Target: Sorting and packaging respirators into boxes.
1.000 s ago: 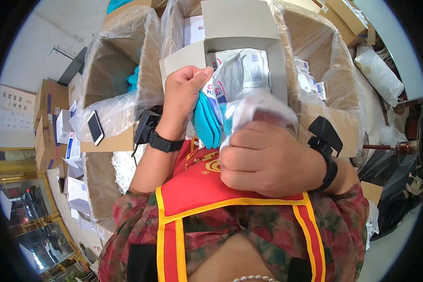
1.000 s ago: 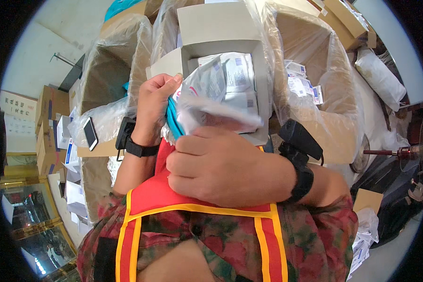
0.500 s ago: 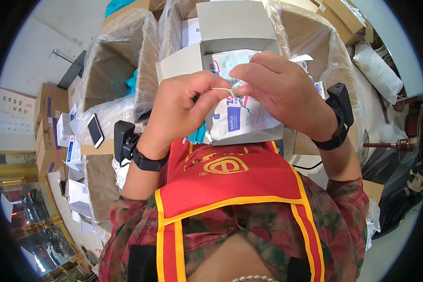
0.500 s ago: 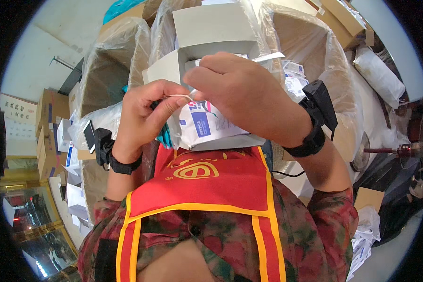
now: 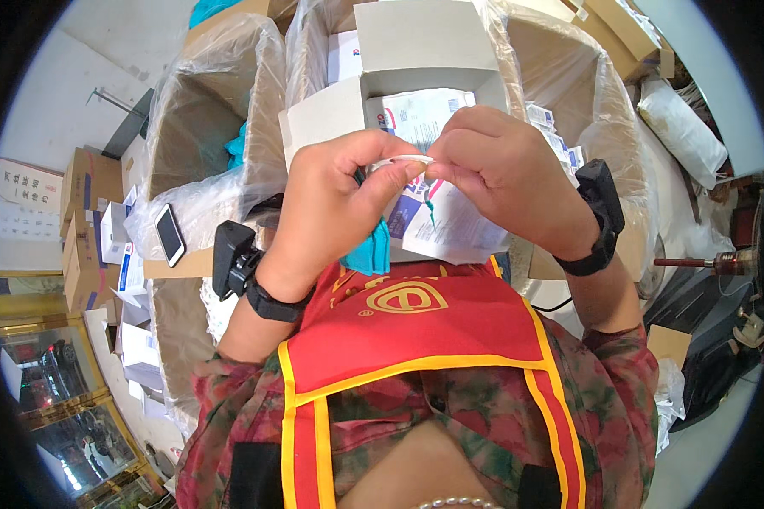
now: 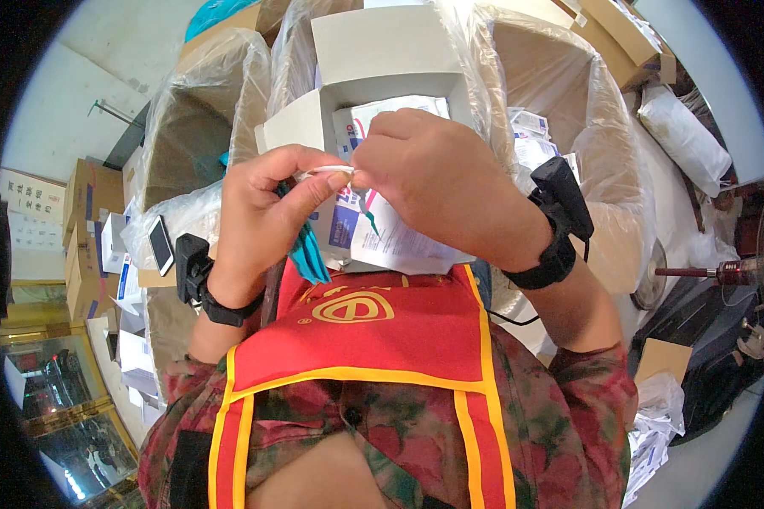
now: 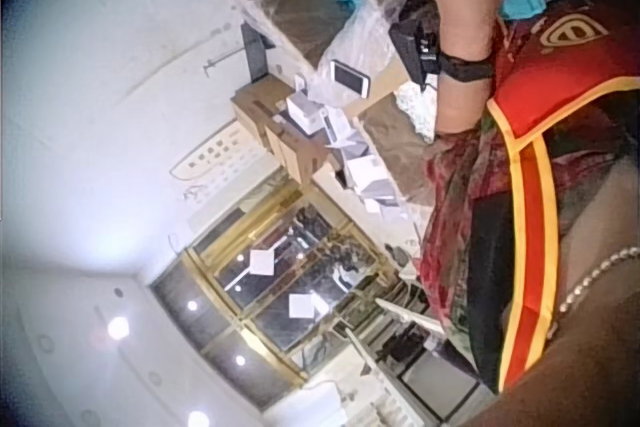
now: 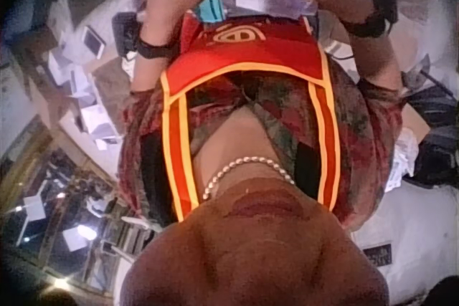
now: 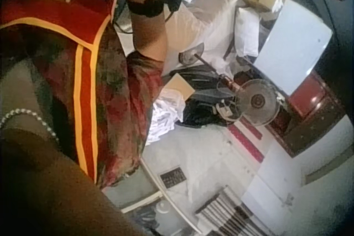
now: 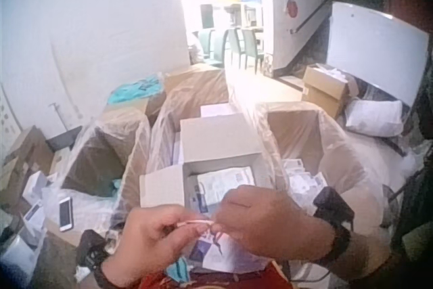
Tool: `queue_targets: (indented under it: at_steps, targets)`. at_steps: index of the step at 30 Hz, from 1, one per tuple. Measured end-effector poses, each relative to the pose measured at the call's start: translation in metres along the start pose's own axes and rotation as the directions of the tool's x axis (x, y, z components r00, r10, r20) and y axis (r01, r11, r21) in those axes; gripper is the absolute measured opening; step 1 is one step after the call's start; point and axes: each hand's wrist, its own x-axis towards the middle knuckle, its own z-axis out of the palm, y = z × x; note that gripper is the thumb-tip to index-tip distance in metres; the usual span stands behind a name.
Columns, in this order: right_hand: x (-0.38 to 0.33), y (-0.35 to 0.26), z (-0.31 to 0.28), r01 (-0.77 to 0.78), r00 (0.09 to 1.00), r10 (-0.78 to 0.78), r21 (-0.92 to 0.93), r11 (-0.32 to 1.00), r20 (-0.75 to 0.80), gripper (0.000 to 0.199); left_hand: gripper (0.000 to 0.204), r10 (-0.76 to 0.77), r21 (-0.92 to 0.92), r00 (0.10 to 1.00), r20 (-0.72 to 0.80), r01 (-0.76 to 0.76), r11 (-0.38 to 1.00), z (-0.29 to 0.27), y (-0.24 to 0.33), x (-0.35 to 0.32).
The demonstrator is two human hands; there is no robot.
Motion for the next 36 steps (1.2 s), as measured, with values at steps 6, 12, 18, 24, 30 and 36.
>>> queue_targets:
  at_steps: [6,12,18,24,30,36]
  targets:
    - [0.006,-0.007,0.005,0.047,0.999,-0.048,-0.079,0.996,-0.019,0.010,0.009,-0.148,-0.241,0.982,-0.114,0.117,0.963,0.007,-0.006,-0.005]
    - [-0.001,-0.030,0.002,0.236,0.970,-0.243,-0.145,0.961,-0.029,0.013,0.009,-0.456,-0.665,0.890,-0.023,0.327,0.672,-0.006,-0.017,0.008]
    - [-0.014,-0.053,-0.025,0.117,0.992,-0.102,0.266,0.957,-0.069,0.011,0.008,-0.407,-0.638,0.911,-0.067,0.274,0.719,-0.006,-0.049,0.011]
    - [-0.033,-0.033,-0.035,0.011,0.983,0.086,0.520,0.854,-0.162,0.007,0.009,-0.318,-0.463,0.943,-0.094,0.241,0.853,-0.003,-0.053,0.013]
    - [-0.016,0.000,-0.019,-0.056,0.972,0.131,0.342,0.938,-0.198,0.006,0.027,-0.026,0.269,0.993,-0.112,0.056,0.962,-0.012,-0.025,-0.001]
    - [-0.006,0.001,-0.009,0.010,0.980,0.031,0.206,0.979,-0.196,0.005,0.042,0.385,0.445,0.922,0.042,-0.362,0.819,-0.021,0.011,-0.004]
